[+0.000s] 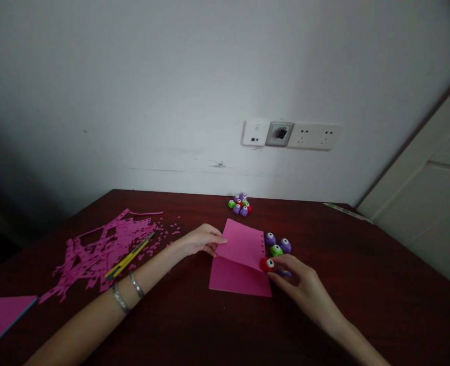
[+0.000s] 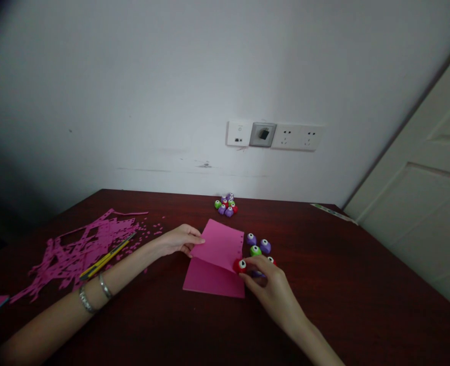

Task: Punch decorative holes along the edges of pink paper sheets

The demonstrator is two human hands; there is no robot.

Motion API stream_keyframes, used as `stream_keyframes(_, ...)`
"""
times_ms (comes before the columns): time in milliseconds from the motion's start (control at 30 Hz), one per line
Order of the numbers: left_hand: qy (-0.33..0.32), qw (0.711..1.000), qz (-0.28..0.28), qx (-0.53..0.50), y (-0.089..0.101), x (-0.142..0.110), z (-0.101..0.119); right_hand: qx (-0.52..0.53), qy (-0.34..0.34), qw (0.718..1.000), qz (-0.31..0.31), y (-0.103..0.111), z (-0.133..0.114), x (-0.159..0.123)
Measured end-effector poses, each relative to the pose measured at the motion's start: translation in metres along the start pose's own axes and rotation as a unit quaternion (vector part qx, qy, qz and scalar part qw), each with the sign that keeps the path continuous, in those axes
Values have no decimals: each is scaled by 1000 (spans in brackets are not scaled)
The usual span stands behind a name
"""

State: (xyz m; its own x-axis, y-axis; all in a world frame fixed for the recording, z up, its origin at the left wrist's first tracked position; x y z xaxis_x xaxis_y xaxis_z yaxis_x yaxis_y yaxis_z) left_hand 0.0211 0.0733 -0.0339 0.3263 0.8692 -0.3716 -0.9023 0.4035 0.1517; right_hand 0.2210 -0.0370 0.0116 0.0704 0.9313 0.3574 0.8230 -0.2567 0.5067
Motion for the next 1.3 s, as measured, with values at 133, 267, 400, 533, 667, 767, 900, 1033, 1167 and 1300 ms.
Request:
stream_keyframes(133,-32,999,-19,14,-1,-1,4,-11,10,1000,-2,0,-1,-1)
stream_keyframes(267,-74,996,-37,32,-3,-1,9,-13,17,1000,-16,-2,-2,-2)
stream_keyframes(400,-98,993,-47,38,-4,-3,15,-20,27,999,-16,-2,-3,-3)
stream_keyframes(533,-107,993,-35,45,0,-4,19,-30,44,998,-23,-2,-4,-3)
stream_keyframes(667,-110,992,-25,55,5,-5,23,-31,63,997,-26,-2,-5,-4)
stream_keyframes(767,-106,992,-14,63,9,-4,24,-32,72,997,-21,-1,-6,-4)
stream_keyframes(900,-101,992,-5,70,14,-6,27,-50,86,995,-10,3,-8,-2)
stream_keyframes(1033,-98,992,7,78,18,-8,29,-75,91,993,5,8,-7,1)
stream_keyframes(1167,-101,992,-6,75,16,-9,29,-94,91,991,28,19,-6,7)
stream_keyframes(1300,-98,992,-23,69,11,-7,21,-119,63,989,54,40,4,17)
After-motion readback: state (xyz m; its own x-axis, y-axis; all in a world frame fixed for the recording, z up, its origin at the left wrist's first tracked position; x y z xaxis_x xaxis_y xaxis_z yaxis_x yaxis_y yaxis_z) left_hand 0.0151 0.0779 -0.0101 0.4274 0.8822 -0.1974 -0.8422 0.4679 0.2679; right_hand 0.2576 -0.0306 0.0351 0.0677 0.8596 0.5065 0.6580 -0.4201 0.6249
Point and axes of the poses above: each hand's wrist, its own x-axis towards the middle knuckle, its own y-axis out of the back of the hand, z = x × y, the point moved 8 cm from there along x, towards the middle knuckle, and after that the axes turned 15 degrees about z, right-handed, at the moved point
